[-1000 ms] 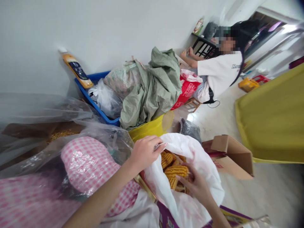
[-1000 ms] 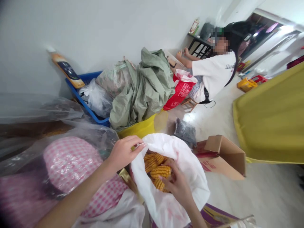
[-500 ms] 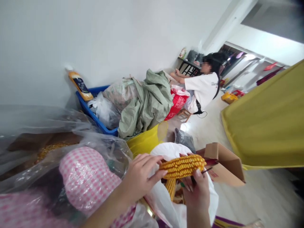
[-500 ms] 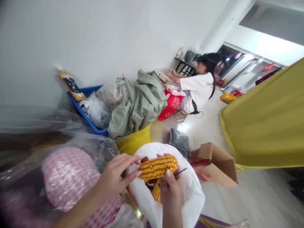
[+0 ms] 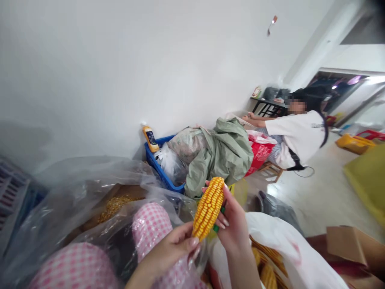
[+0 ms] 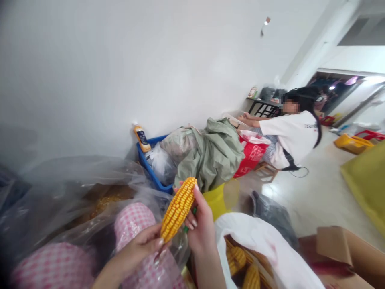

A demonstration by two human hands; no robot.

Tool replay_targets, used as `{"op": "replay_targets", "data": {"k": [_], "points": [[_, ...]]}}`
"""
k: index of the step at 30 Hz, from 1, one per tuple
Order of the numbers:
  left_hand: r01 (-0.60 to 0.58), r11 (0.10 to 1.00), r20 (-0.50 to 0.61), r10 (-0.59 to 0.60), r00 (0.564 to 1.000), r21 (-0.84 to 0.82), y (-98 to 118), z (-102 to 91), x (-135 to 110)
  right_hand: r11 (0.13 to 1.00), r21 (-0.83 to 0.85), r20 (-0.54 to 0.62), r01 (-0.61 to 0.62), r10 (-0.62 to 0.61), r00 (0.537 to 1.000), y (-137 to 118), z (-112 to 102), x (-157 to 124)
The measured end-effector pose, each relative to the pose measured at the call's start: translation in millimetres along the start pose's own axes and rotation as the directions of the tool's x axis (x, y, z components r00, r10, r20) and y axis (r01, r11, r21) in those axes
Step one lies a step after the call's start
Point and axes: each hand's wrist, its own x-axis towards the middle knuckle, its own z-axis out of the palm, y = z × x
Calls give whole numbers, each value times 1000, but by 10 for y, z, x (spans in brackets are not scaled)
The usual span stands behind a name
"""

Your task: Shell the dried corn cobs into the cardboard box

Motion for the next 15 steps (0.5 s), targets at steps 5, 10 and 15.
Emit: {"op": "replay_targets", "data": {"k": [5,10,15], "points": [[-29,995,-76,36,996,91,2,-369,-153,993,9,141,-118,115,983,222,169,320],[-181,968,-385,236,892,175,313,-562,-170,994,-50,196,-96,104,975,512,189,556],[-225,946,-640,324,696,234,803,-917,-84,904,-377,278,-201,317,907,1204,22,444]]}}
